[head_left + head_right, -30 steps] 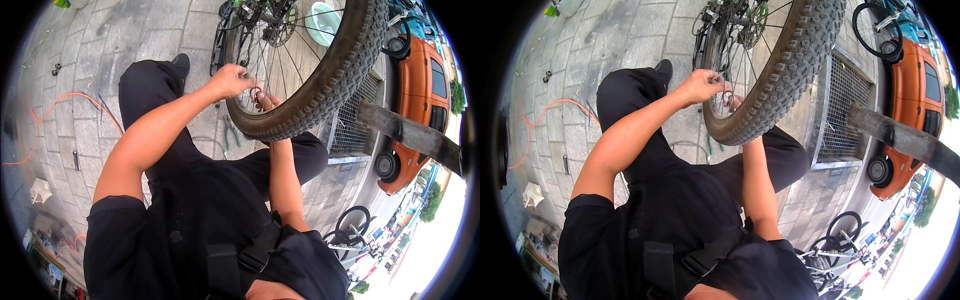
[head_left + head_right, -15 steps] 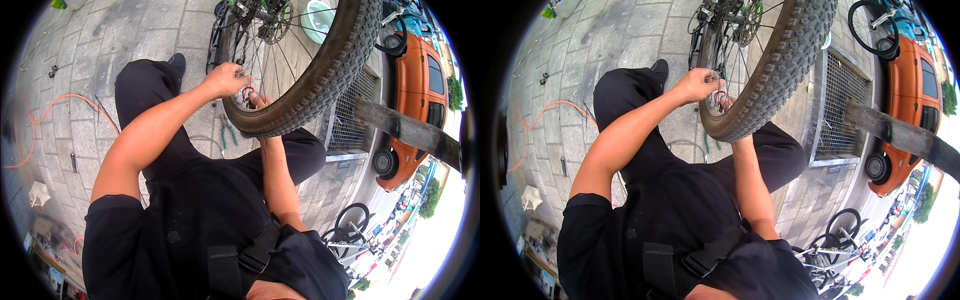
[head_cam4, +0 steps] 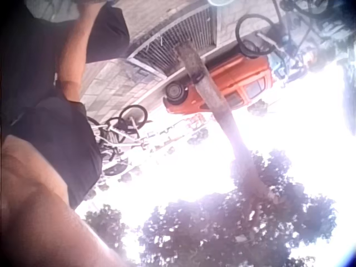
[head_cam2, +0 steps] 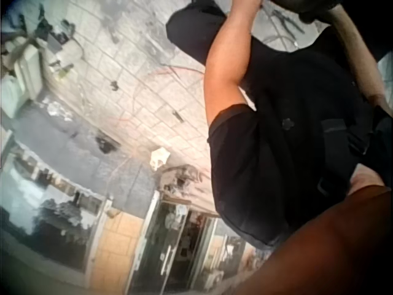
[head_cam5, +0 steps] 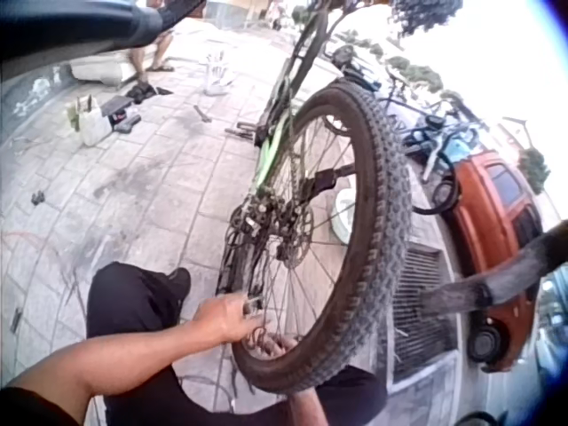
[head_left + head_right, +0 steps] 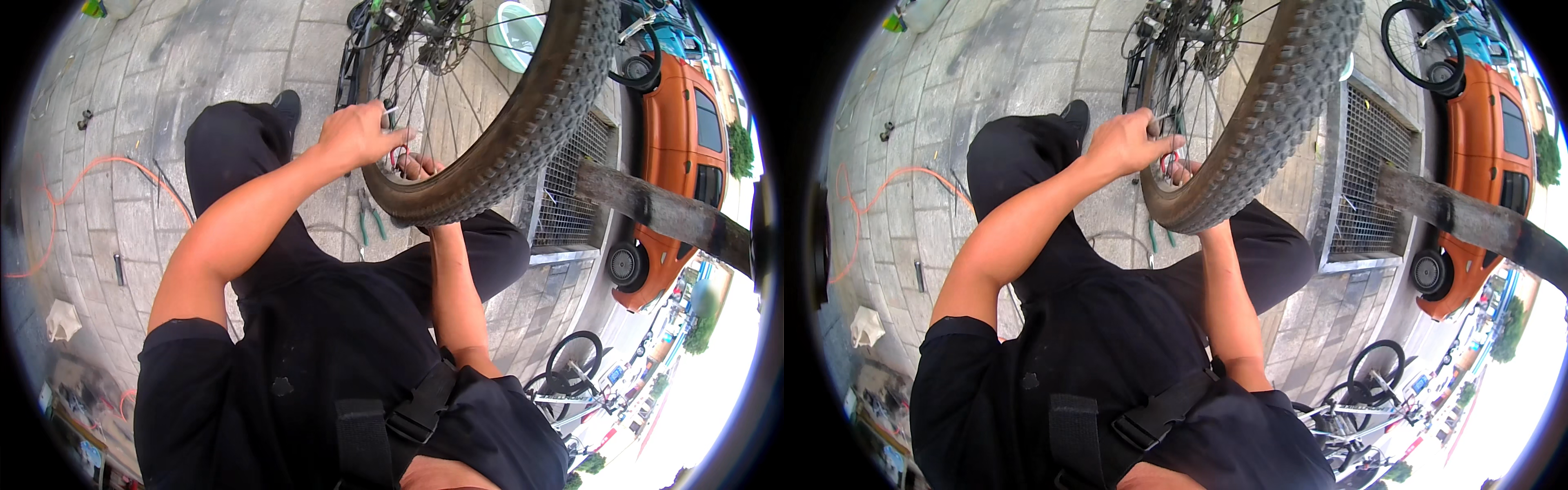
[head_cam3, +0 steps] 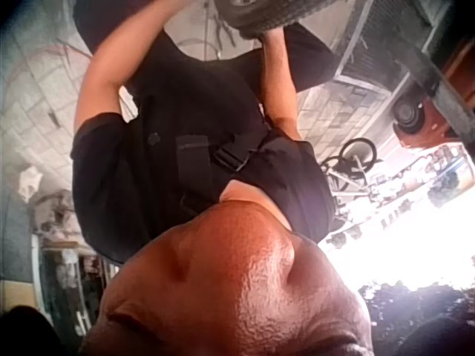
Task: The person uses a red spoke wrench to adjust the nipples on the rear wheel of a green bicycle mounted on a repair stand. The person repeatedly rotates the wheel and tightens or loosens individual spokes to align the rim.
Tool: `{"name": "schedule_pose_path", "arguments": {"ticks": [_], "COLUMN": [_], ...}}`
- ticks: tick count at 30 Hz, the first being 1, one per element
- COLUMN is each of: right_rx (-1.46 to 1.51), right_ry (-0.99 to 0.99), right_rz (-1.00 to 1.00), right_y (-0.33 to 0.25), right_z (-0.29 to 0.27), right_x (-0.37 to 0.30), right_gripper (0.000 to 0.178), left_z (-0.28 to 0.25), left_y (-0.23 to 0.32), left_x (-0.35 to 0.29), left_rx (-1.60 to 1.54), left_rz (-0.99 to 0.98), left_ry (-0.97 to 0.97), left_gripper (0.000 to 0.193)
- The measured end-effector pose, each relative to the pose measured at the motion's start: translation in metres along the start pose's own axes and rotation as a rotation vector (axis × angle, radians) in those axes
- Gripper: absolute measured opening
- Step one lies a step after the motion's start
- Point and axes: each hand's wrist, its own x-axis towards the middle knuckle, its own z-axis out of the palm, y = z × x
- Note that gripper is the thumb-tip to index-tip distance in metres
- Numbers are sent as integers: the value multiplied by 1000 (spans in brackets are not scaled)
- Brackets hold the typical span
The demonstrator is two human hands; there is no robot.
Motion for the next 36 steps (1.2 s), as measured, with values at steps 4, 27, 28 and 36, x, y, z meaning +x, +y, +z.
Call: {"name": "schedule_pose_path", "arguments": {"ticks": [4,27,28,36], "right_rx": [20,700,718,718], "right_ry": [-65,-167,-210,-144], "right_rz": [-38,160,157,199], "right_y": [0,34,34,23], "right_z": [-9,2,1,2], "right_x": [3,17,17,6], "right_gripper": [31,23,23,25], "left_z": [19,4,7,24], "left_y": [-19,-28,-30,-37], "left_x": [10,0,1,17], "left_rx": [-206,-797,-877,-793], "left_rz": [222,-211,-247,-166], "left_ry": [-193,-530,-564,-458], "left_gripper": [31,22,23,21]}}
